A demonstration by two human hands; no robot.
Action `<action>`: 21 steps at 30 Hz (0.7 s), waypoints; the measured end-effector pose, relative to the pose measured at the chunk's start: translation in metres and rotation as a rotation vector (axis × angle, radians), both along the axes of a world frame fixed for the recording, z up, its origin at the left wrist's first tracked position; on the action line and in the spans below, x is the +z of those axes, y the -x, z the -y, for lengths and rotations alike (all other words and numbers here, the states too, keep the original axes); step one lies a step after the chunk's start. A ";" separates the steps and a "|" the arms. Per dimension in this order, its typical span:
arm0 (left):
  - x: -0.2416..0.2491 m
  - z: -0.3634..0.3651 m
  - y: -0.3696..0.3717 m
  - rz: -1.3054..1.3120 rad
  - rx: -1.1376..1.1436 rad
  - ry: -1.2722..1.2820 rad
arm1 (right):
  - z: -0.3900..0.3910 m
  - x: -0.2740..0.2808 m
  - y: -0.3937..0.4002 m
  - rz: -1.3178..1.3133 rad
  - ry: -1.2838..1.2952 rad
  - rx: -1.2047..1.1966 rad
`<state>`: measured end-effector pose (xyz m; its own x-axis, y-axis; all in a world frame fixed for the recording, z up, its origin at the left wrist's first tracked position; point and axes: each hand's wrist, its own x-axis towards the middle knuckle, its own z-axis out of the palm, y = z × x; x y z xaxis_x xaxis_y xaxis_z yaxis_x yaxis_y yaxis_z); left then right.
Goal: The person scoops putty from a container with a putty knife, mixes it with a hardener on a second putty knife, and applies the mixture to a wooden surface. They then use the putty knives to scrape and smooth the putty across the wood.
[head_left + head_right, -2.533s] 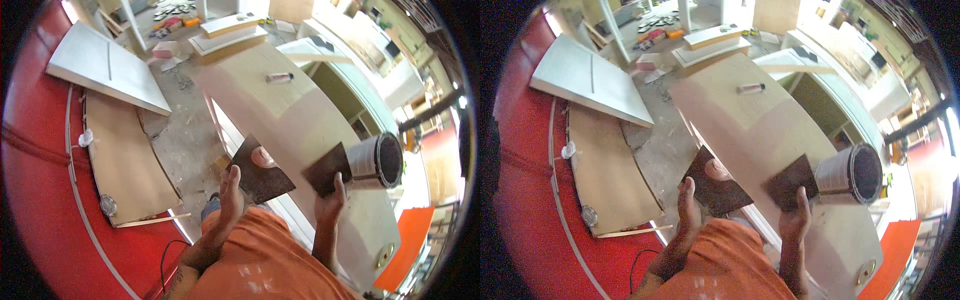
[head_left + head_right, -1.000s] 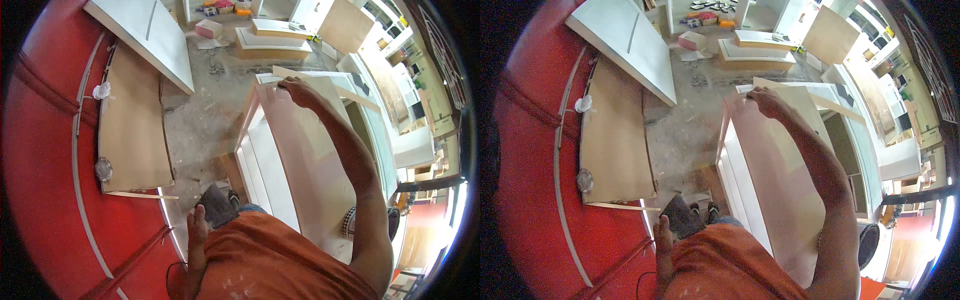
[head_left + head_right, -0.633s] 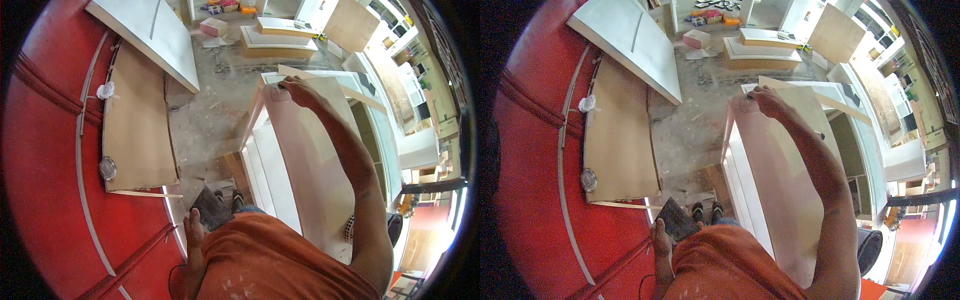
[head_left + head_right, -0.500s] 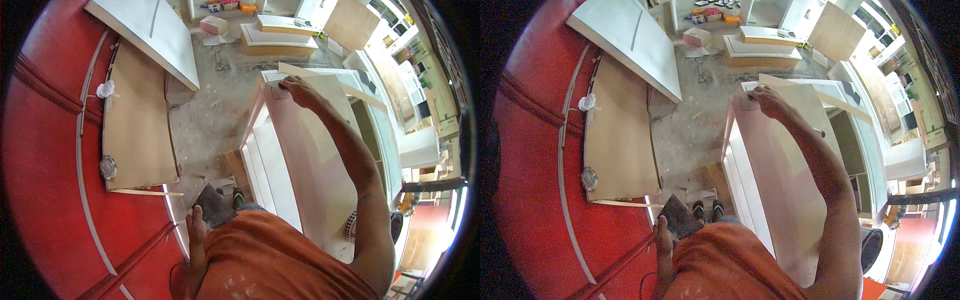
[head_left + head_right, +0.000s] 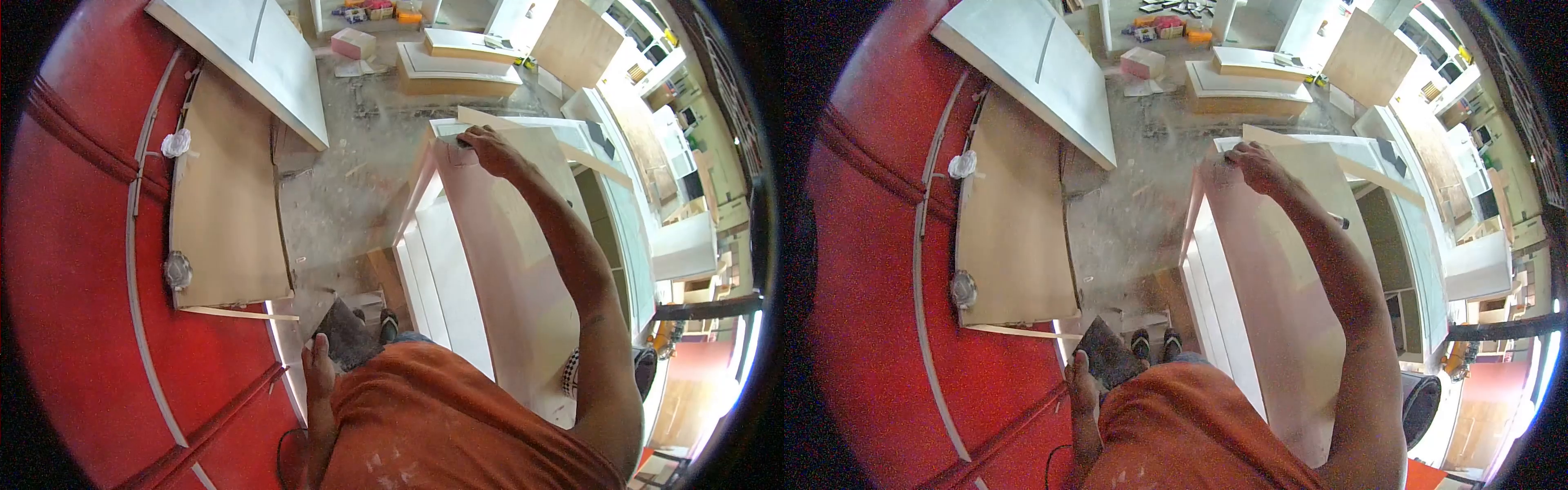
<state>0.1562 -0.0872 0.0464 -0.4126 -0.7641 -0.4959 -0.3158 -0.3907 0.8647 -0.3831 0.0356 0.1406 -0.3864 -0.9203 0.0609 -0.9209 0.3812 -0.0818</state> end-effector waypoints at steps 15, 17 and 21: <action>0.017 0.005 0.062 -0.443 -0.022 -0.428 | -0.074 0.009 -0.095 0.071 0.043 -0.181; 0.016 0.003 0.077 -0.403 -0.004 -0.463 | -0.087 0.009 -0.116 0.095 0.050 -0.214; 0.049 -0.013 0.122 -0.456 -0.235 -0.511 | -0.100 0.028 -0.159 0.157 -0.032 -0.322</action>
<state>0.0339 -0.0738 0.0958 -0.7885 -0.3485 -0.5067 -0.0924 -0.7475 0.6578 -0.2242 0.1357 0.1688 -0.6594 -0.7502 -0.0489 -0.7301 0.6546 -0.1963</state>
